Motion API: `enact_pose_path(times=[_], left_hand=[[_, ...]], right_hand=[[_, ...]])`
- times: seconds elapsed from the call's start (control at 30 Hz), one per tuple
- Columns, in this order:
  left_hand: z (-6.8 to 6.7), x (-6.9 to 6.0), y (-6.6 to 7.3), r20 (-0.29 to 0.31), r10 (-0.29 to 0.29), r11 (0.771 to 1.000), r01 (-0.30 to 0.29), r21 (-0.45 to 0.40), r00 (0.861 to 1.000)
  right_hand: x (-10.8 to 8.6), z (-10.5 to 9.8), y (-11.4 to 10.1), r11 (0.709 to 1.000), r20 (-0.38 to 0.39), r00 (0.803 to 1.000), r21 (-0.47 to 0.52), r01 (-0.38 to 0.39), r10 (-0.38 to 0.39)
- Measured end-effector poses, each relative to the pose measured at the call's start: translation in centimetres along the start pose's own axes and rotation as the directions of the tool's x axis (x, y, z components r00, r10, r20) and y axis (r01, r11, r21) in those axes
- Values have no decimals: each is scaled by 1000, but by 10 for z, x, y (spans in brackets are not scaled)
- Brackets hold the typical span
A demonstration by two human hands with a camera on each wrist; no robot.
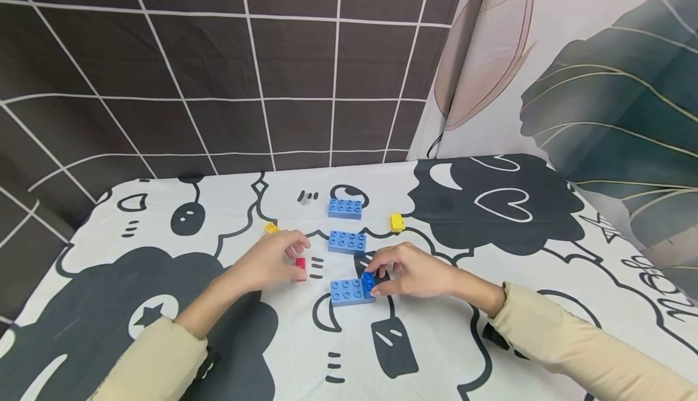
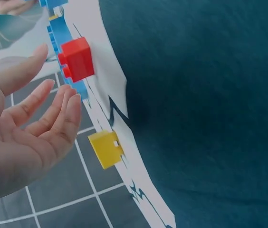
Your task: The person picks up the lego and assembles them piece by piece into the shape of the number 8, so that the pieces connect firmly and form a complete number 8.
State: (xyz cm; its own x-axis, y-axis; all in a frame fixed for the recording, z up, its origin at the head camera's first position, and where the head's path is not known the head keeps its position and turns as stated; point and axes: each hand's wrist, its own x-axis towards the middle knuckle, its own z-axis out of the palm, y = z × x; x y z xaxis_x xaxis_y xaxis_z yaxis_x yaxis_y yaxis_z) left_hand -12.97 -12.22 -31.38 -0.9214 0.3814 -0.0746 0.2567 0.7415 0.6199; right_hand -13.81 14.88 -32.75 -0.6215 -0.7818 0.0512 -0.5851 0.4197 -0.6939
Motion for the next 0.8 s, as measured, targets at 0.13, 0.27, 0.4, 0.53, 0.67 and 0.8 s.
enact_pose_path(times=[0.13, 0.27, 0.4, 0.53, 0.67, 0.8], left_hand=[[0, 1, -8, 8, 10, 1000, -10, 11, 1000], [0, 2, -12, 15, 10, 1000, -10, 30, 1000], [2, 3, -13, 27, -8, 1000, 8, 30, 1000], [3, 3, -13, 33, -14, 999, 13, 30, 999], [4, 2, -12, 35, -5, 1000, 4, 30, 999], [4, 2, -11, 39, 24, 1000, -25, 12, 999]], right_hand=[[0, -1, -1, 1000, -2, 1000, -3, -7, 7], [0, -1, 0, 1000, 0, 1000, -2, -7, 7], [0, -1, 0, 1000, 2, 1000, 8, -6, 6], [0, -1, 0, 1000, -2, 1000, 3, 0, 0], [0, -1, 0, 1000, -4, 1000, -2, 0, 0], [0, -1, 0, 1000, -3, 1000, 1, -4, 4]])
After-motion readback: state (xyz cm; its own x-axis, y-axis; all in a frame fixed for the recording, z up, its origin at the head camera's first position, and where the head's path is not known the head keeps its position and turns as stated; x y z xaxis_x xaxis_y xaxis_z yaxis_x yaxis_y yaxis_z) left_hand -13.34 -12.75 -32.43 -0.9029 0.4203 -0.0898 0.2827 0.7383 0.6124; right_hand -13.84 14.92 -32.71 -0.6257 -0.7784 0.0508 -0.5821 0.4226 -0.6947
